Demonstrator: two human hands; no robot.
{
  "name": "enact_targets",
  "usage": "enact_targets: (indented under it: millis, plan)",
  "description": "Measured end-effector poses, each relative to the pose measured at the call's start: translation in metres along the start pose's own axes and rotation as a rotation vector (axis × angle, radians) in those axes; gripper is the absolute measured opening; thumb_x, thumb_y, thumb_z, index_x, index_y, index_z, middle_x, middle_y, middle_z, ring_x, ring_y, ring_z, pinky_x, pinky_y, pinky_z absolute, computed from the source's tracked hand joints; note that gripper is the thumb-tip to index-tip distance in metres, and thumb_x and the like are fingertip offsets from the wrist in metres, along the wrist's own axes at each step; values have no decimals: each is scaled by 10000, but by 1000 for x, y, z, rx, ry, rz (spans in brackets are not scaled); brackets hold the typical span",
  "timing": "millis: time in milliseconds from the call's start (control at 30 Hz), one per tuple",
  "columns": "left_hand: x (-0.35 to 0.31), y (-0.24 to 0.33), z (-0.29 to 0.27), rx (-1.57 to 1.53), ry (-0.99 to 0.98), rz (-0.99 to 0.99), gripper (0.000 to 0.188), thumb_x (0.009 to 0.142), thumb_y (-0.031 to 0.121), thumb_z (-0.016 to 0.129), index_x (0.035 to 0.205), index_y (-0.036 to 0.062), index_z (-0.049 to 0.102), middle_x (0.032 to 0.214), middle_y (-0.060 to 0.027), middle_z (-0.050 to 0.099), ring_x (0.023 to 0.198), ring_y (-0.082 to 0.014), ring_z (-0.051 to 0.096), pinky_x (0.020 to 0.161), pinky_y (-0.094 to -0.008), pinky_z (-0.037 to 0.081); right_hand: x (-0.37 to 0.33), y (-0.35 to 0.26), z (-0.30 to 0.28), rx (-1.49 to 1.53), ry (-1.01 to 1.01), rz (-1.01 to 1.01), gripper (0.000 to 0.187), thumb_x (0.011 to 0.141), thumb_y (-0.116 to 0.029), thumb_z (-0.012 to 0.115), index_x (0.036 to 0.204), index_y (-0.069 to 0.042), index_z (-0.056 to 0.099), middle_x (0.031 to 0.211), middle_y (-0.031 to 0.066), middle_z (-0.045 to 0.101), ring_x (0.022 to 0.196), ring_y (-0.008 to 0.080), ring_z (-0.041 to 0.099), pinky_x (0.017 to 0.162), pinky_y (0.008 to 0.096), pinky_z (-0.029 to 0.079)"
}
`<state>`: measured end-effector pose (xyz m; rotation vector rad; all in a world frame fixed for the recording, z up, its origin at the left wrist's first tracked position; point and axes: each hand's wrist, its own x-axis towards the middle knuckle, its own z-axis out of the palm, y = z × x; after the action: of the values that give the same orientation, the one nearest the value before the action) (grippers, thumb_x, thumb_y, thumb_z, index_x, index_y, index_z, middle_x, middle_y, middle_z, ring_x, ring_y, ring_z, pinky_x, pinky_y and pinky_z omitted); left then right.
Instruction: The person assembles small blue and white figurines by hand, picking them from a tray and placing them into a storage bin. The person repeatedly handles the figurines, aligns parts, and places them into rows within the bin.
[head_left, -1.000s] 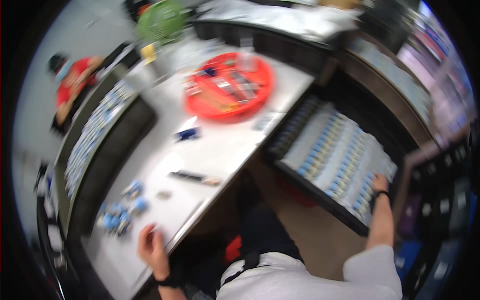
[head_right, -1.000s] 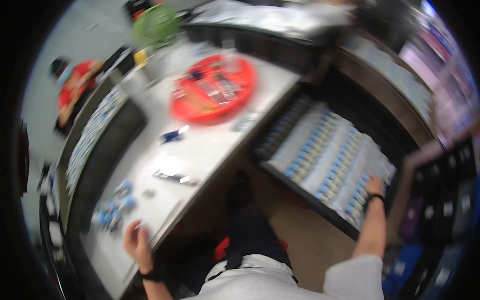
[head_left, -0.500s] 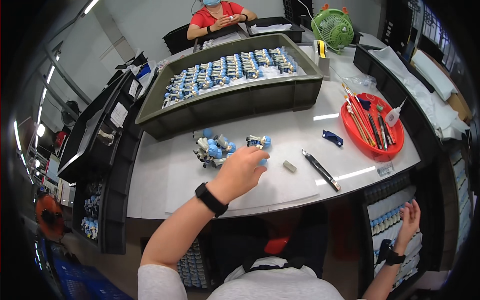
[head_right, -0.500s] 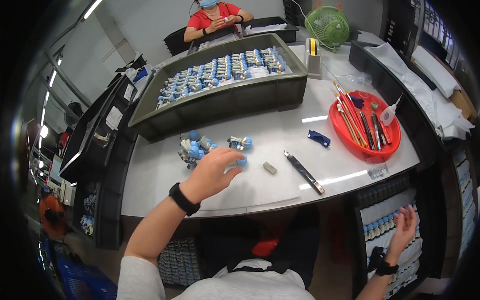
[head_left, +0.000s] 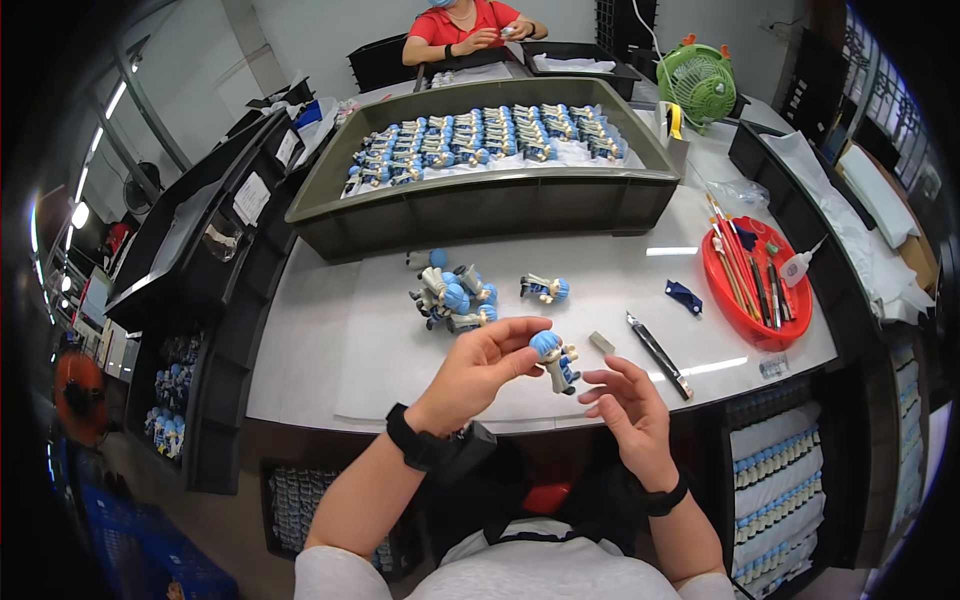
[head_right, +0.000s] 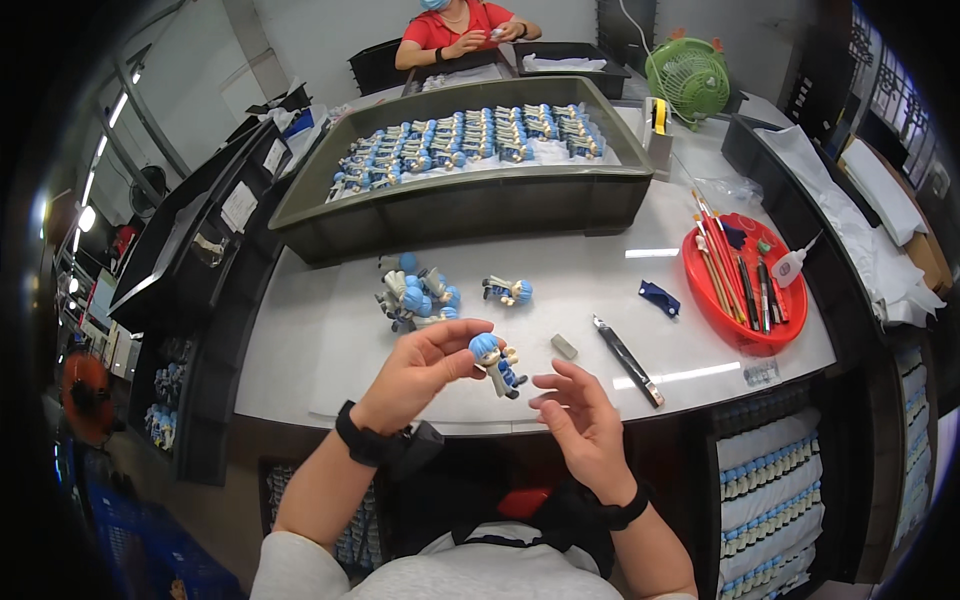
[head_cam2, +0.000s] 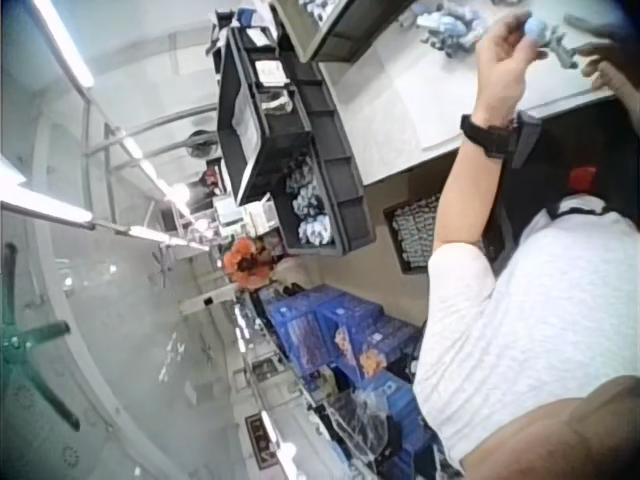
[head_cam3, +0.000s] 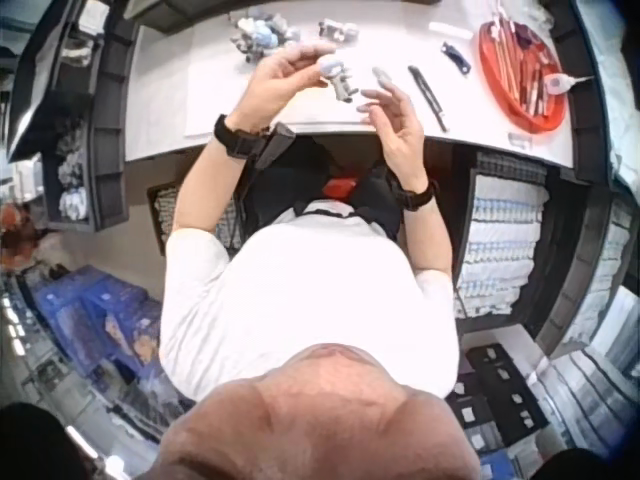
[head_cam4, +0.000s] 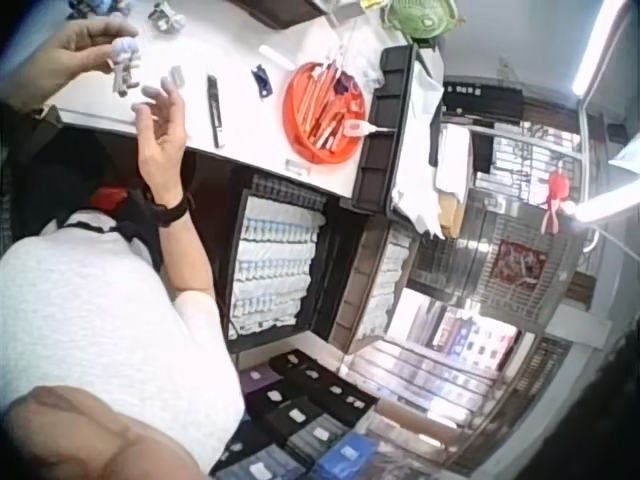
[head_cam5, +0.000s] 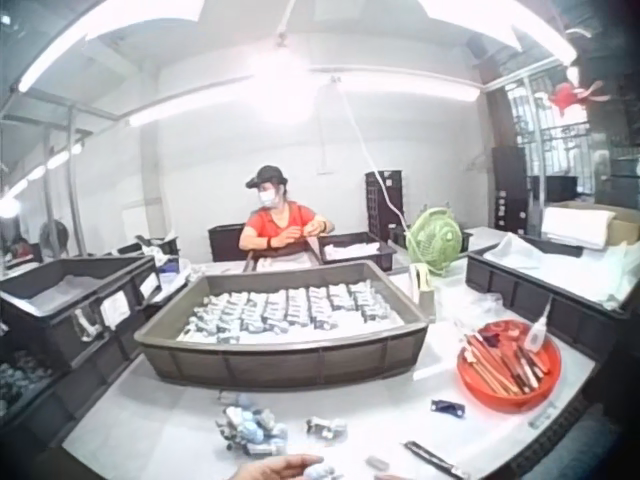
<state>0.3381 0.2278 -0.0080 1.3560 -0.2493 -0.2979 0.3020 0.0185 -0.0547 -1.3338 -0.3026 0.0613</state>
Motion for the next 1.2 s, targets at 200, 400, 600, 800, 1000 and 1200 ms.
enact_targets:
  millis: [200, 400, 600, 800, 1000, 1200]
  plan:
    - [-22, -41, -9, -301, 169, 94, 352, 927, 87, 456, 1264, -12, 435, 1176, -131, 544, 1063, -172, 529, 908, -337, 433, 28, 24, 40, 48, -181, 35, 466, 844, -7, 573, 1268, -2, 381, 1117, 143, 540, 951, 196, 588, 805, 293, 494]
    - [-17, -67, -13, -317, 384, 133, 334, 940, 101, 436, 1257, -2, 448, 1102, -78, 562, 984, -148, 545, 868, -313, 444, 37, 51, 52, -94, -115, -15, 477, 800, 0, 631, 1235, -14, 436, 1068, 129, 562, 904, 133, 574, 788, 252, 495]
    - [-15, -79, -18, -342, 383, 108, 303, 924, 130, 489, 1196, -4, 497, 1065, -53, 575, 949, -124, 544, 832, -285, 447, 36, 49, 54, -47, -35, -7, 501, 765, 7, 670, 1217, -8, 455, 1033, 101, 567, 899, 126, 568, 768, 253, 496]
    - [-18, -76, -14, -191, 400, 143, 331, 889, 126, 565, 1193, 3, 517, 969, -19, 584, 799, -59, 507, 740, -205, 434, 34, 56, 48, -187, -74, -49, 610, 690, 37, 727, 1224, -8, 436, 1067, 81, 516, 971, 147, 517, 846, 278, 447]
    - [-21, -81, -20, -280, 378, 117, 356, 902, 82, 514, 1238, -20, 457, 1130, -110, 565, 1032, -161, 536, 905, -290, 417, 34, 53, 47, -207, -55, -102, 543, 730, 30, 690, 1212, -4, 442, 1106, 91, 498, 1023, 157, 493, 818, 266, 451]
    - [-19, -76, -15, -294, 371, 168, 358, 897, 51, 505, 1242, -24, 449, 1158, -136, 554, 1055, -176, 532, 939, -303, 404, 35, 56, 47, -234, -25, -111, 525, 738, 37, 675, 1209, -9, 445, 1147, 87, 477, 1064, 166, 479, 804, 258, 453]
